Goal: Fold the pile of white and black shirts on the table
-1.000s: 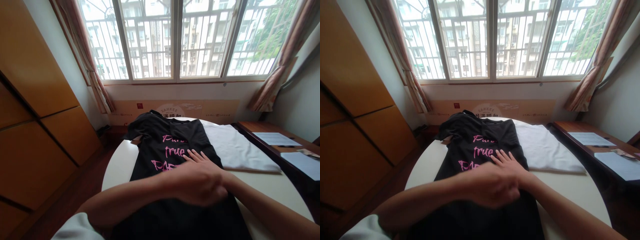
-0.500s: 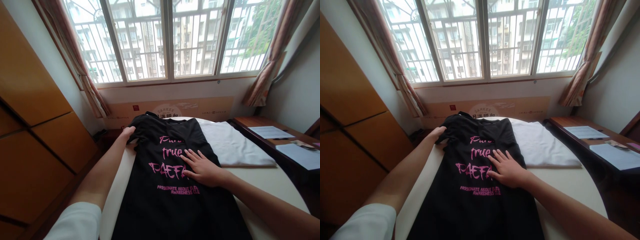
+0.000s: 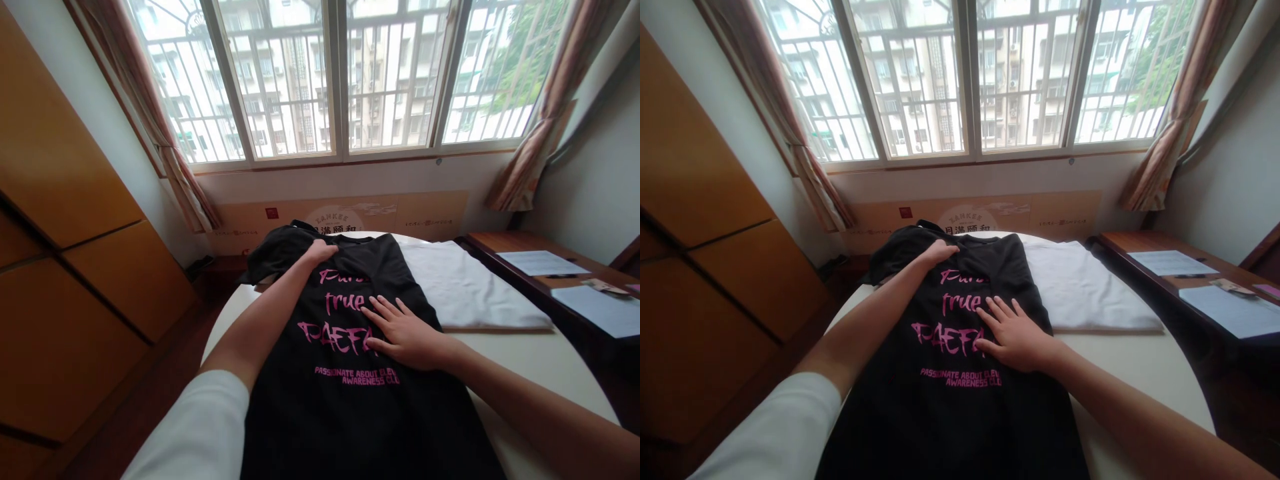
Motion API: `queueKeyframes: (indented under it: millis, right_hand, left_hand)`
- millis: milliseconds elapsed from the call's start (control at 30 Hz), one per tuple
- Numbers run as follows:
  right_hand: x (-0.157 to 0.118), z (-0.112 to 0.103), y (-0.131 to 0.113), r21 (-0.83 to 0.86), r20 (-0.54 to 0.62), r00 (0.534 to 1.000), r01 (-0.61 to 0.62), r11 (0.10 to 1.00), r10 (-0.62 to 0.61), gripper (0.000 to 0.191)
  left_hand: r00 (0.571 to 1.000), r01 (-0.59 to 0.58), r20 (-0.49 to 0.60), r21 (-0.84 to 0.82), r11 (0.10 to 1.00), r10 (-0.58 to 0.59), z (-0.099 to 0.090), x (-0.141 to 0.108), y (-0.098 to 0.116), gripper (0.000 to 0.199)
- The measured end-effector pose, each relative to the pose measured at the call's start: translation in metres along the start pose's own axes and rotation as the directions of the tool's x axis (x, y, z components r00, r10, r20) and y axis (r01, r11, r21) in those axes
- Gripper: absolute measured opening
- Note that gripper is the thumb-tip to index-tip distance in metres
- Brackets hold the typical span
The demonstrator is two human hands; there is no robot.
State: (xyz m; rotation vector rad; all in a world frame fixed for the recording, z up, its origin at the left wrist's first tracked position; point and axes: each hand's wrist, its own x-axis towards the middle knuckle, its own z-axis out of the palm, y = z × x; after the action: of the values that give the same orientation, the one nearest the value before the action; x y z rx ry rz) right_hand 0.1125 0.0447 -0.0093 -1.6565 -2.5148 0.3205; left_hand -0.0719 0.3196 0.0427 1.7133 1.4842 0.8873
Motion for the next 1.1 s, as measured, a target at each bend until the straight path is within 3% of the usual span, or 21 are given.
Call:
queueKeyframes:
  millis: [67, 133, 300, 433, 533, 633, 767, 867, 967, 1100]
  right_hand:
    - [-0.001, -0.002, -0.001, 0.014, 0.005, 1.000, 0.000, 1.000, 0.000, 0.090]
    - [-0.001, -0.003, -0.001, 0.035, 0.004, 1.000, 0.004, 0.999, -0.004, 0.090]
    - [-0.001, -0.007, 0.002, 0.056, 0.008, 1.000, 0.006, 0.998, -0.007, 0.090]
    - [-0.001, -0.011, 0.003, 0.064, -0.003, 1.000, 0.021, 0.998, -0.021, 0.087]
    - [-0.007, -0.014, -0.006, 0.045, -0.037, 0.998, 0.061, 0.997, -0.059, 0.086]
    - [-0.018, -0.020, -0.026, 0.058, -0.050, 0.982, 0.187, 0.981, -0.184, 0.076]
    - [-0.040, -0.033, -0.050, 0.107, -0.002, 0.910, 0.411, 0.905, -0.414, 0.035]
    - [-0.059, -0.040, -0.058, 0.081, 0.061, 0.861, 0.499, 0.863, -0.504, 0.006]
    - [-0.075, -0.032, -0.060, -0.025, 0.107, 0.818, 0.570, 0.821, -0.565, 0.017]
    - [-0.087, -0.019, -0.061, -0.141, 0.164, 0.764, 0.644, 0.751, -0.624, 0.033]
  left_hand:
    - [0.994, 0.112, 0.029, -0.136, 0.984, -0.109, 0.032, 0.013, 0.009, 0.031]
    - [0.991, 0.135, 0.030, -0.190, 0.972, -0.131, 0.052, 0.025, 0.013, 0.028]
    - [0.994, 0.060, 0.109, -0.270, 0.961, -0.032, 0.071, 0.052, 0.017, 0.022]
    - [0.996, -0.073, 0.023, -0.273, 0.959, 0.083, 0.074, 0.076, 0.021, 0.034]
    - [0.983, -0.181, -0.053, -0.191, 0.965, 0.174, 0.072, 0.086, 0.020, 0.032]
    - [0.971, -0.232, -0.085, -0.103, 0.967, 0.224, 0.070, 0.085, 0.015, 0.031]
    - [0.985, -0.148, -0.094, -0.024, 0.989, 0.145, 0.069, 0.074, 0.009, 0.034]
    - [0.999, -0.048, 0.013, -0.005, 0.999, 0.048, 0.067, 0.062, 0.006, 0.030]
    - [0.993, 0.025, 0.118, -0.009, 1.000, -0.024, 0.062, 0.050, 0.006, 0.029]
    - [0.993, 0.052, 0.113, -0.055, 0.997, -0.046, 0.055, 0.038, 0.008, 0.026]
